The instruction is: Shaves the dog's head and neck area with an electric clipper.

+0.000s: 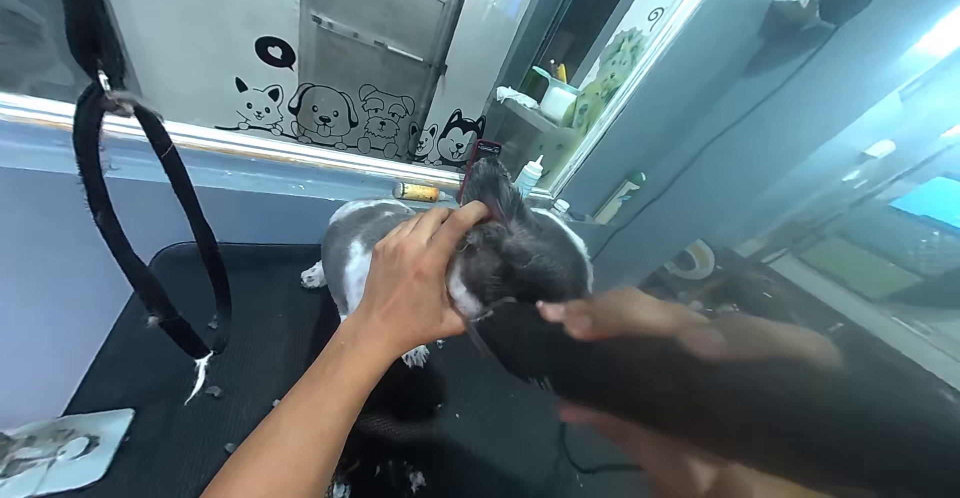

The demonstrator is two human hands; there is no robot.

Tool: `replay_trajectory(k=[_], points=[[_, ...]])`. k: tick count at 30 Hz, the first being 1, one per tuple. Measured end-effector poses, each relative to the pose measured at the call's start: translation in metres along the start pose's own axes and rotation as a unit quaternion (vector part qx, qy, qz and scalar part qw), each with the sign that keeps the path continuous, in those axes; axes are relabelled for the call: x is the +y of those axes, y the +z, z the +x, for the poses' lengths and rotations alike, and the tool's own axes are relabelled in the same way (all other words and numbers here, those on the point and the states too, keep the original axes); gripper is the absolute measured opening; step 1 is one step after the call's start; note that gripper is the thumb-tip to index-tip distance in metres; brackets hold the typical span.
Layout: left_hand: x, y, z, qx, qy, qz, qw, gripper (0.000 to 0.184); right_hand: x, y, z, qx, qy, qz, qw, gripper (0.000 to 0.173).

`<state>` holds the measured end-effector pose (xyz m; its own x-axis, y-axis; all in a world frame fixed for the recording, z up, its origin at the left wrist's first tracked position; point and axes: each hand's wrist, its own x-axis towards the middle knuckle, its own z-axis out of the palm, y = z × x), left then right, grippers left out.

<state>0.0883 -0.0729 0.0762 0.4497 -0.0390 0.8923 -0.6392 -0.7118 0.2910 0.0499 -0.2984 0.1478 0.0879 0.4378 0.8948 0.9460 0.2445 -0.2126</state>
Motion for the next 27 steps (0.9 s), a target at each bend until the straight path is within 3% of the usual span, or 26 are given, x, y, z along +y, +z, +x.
replay_trajectory(k=[6,10,14,22,27], points=[[-0.003,-0.001,-0.001,0.000,0.010,-0.004,1.000,0.091,-0.015,0.000,-0.009,0.096,-0.009,-0.120,0.988,0.067],[-0.002,-0.003,-0.002,0.002,0.024,-0.017,1.000,0.085,-0.004,0.017,-0.016,0.065,0.007,-0.042,0.997,0.066],[-0.003,-0.005,-0.005,0.011,0.023,-0.023,0.999,0.089,-0.012,0.001,-0.047,0.014,0.066,0.104,0.992,0.067],[-0.005,-0.009,-0.008,0.005,0.012,-0.042,0.999,0.091,-0.039,-0.018,-0.103,0.121,0.027,-0.157,0.980,0.068],[-0.002,-0.014,-0.010,0.006,0.002,-0.032,0.999,0.094,-0.027,-0.006,-0.107,0.182,0.004,-0.182,0.966,0.066]])
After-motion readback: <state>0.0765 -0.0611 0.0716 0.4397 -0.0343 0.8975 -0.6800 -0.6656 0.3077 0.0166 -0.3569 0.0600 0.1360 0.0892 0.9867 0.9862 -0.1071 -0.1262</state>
